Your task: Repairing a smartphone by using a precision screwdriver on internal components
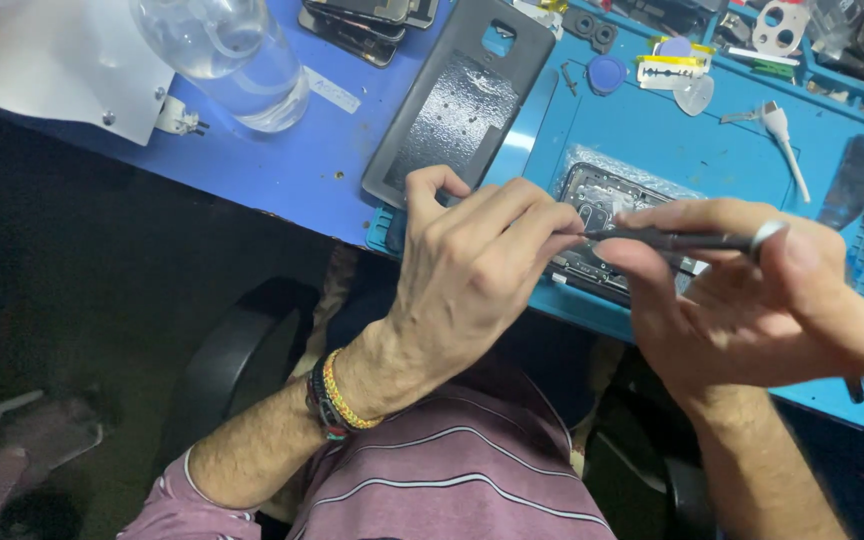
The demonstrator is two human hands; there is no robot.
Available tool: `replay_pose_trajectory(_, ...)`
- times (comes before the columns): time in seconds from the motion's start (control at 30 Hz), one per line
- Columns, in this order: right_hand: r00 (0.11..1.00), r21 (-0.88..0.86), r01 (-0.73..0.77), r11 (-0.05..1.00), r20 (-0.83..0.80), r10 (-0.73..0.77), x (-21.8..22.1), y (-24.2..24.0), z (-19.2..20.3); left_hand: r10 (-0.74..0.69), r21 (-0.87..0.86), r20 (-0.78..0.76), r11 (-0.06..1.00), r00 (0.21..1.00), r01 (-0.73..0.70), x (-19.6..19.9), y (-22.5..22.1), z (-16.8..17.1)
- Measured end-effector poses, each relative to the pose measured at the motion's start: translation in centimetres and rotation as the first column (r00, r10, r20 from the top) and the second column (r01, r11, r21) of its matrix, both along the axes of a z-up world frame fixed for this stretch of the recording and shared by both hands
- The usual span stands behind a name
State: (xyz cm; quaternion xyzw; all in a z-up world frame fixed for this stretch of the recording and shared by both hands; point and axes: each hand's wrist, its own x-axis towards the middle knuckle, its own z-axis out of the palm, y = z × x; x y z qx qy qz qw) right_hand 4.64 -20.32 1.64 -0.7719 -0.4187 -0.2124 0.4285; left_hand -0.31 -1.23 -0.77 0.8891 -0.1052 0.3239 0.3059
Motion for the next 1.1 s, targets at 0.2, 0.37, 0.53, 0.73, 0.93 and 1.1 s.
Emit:
replay_pose_trajectory(0.2,0.994,0.007,-0.076,0.997,-0.073,0.077,-0.2,1.5,1.6,-0.042,-0.032,-0.041,0.999,0.998,0.041,-0.3,0.2,0.4)
replay_pose_trajectory(0.37,0.967,-0.137,0.057,0.989,-0.239,-0.089,-1.4,0.9,1.7,-0.038,-0.028,-0.076,0.999,0.996,0.036,-1.5,0.0,0.4)
replay_pose_trajectory(0.53,0.982,0.105,-0.187,0.977,-0.011,0.189,-0.4,0.5,-1.4,-0.020,0.017,-0.164,1.000,0.986,0.023,-2.1,-0.1,-0.4)
replay_pose_trajectory(0.73,0.980,0.095,-0.195,0.976,-0.028,0.198,-0.2,0.5,-1.6,-0.019,0.021,-0.180,0.999,0.983,0.023,-2.3,0.0,-0.8)
replay_pose_trajectory(0.93,0.966,0.031,-0.258,0.966,0.023,0.258,0.1,0.9,-1.0,-0.020,0.022,-0.169,0.999,0.985,0.024,-2.3,0.2,-0.8)
replay_pose_trajectory(1.1,0.953,0.009,-0.290,0.957,0.089,0.289,0.4,0.8,-0.9,-0.021,0.023,-0.155,0.999,0.988,0.025,-2.4,0.3,-0.8)
